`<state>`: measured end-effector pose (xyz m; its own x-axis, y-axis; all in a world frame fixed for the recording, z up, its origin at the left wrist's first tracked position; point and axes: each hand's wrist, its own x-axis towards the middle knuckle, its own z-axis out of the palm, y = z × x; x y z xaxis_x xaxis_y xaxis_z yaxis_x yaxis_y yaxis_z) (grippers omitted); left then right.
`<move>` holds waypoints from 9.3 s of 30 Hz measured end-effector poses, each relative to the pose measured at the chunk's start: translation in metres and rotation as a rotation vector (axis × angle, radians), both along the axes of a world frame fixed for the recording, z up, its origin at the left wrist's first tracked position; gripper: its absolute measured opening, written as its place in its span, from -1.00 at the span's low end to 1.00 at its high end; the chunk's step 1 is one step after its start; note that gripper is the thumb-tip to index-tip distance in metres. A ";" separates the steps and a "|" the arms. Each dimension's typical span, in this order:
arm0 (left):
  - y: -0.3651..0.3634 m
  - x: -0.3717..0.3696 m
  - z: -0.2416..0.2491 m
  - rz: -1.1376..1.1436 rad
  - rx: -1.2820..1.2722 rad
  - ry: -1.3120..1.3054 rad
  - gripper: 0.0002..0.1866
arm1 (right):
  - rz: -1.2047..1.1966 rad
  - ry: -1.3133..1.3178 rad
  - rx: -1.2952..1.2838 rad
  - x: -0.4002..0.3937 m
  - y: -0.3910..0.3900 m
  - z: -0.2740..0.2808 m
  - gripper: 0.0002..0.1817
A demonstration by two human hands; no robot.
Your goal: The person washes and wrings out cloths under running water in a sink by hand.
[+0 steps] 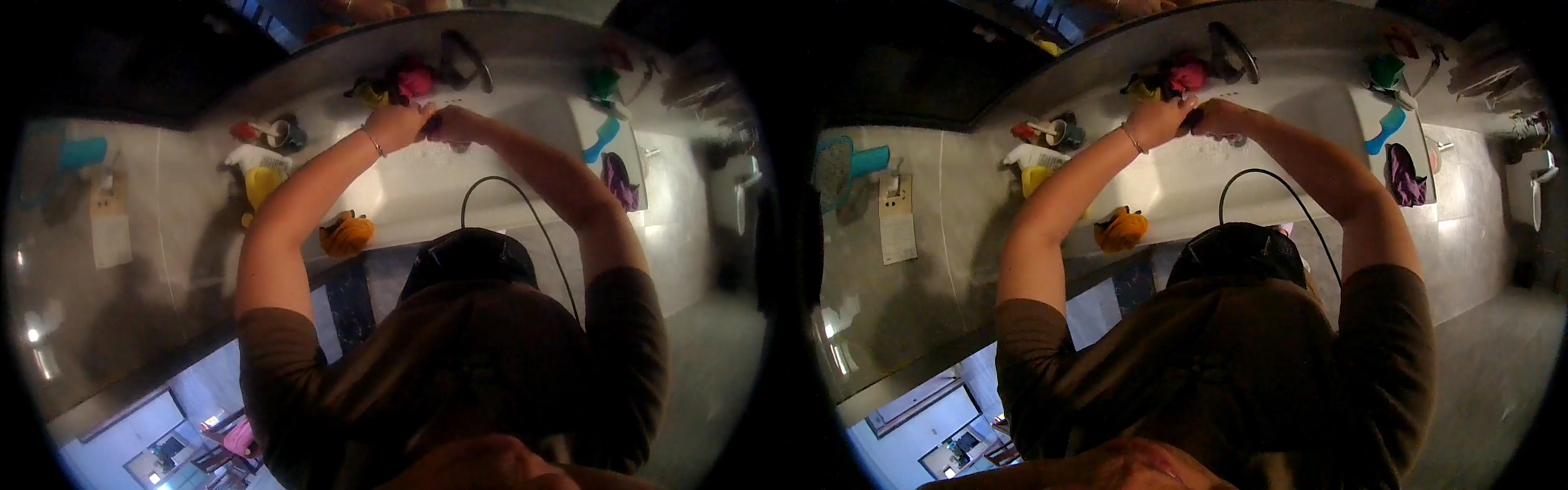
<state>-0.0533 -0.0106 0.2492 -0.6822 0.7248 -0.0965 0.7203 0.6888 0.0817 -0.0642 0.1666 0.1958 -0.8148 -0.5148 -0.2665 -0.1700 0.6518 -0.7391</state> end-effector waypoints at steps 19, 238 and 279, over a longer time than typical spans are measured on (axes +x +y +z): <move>-0.031 0.056 -0.018 0.644 1.366 -1.796 -0.46 | 0.225 1.218 0.083 0.039 0.046 0.068 -0.16; 0.073 -0.017 0.019 0.063 1.219 -0.808 -0.17 | -0.067 0.218 -0.623 -0.002 0.084 0.167 -0.70; 0.056 -0.002 -0.001 0.373 0.917 -0.396 -0.60 | 0.030 0.130 -0.197 0.005 0.110 0.111 -0.09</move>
